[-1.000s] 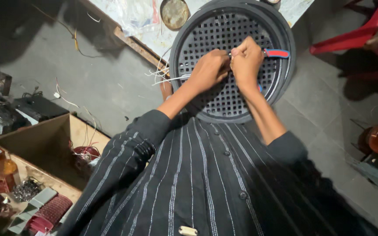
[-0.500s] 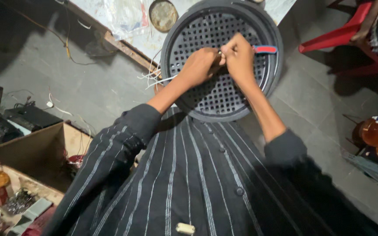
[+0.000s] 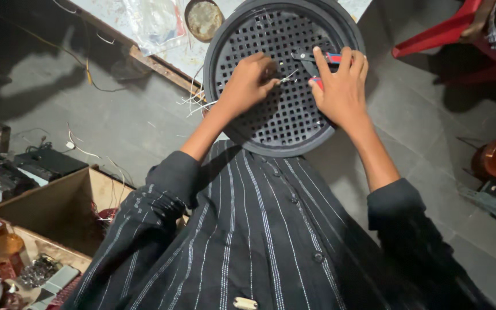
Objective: The person strips the insulation from a yellow wire using a blue-handled tool, then twists and connects white wires by hand. The work is performed over a perforated black tray on a cluttered workbench.
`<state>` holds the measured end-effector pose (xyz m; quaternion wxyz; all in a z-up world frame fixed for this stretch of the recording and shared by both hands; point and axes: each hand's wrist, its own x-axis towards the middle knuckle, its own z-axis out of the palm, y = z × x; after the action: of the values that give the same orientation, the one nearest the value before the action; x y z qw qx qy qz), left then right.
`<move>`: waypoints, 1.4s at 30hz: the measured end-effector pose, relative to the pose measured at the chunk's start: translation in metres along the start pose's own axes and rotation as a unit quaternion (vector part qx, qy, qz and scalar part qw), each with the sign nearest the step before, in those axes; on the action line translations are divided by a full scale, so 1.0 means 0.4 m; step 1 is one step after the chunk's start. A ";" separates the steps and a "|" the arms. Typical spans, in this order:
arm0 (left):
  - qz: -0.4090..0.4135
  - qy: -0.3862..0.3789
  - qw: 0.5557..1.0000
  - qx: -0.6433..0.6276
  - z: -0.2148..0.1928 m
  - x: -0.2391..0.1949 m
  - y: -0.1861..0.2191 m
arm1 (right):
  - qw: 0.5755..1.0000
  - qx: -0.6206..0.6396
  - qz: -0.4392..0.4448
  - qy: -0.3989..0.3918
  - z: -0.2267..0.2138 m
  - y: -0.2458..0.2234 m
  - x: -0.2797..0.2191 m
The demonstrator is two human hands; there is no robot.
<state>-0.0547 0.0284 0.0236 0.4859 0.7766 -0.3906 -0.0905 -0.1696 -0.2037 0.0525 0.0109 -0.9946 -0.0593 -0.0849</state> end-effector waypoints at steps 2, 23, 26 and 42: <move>0.000 -0.038 0.999 -0.024 0.007 0.022 -0.003 | 0.999 0.015 0.050 -0.008 0.003 -0.004 -0.019; -0.074 -0.051 0.983 -0.160 0.056 0.108 -0.094 | 0.984 0.180 0.006 0.003 -0.056 -0.061 -0.033; -0.078 -0.041 0.982 -0.170 0.063 0.107 -0.093 | 0.983 0.181 -0.008 -0.002 -0.050 -0.054 -0.028; -0.172 -0.014 0.967 -0.187 0.090 0.105 -0.112 | 0.984 0.175 -0.017 -0.021 -0.014 -0.033 -0.019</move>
<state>-0.0219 -0.0154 -0.0217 0.5939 0.7264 -0.2340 -0.2549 -0.1795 -0.1916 0.0567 0.1826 -0.9776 -0.0904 -0.0524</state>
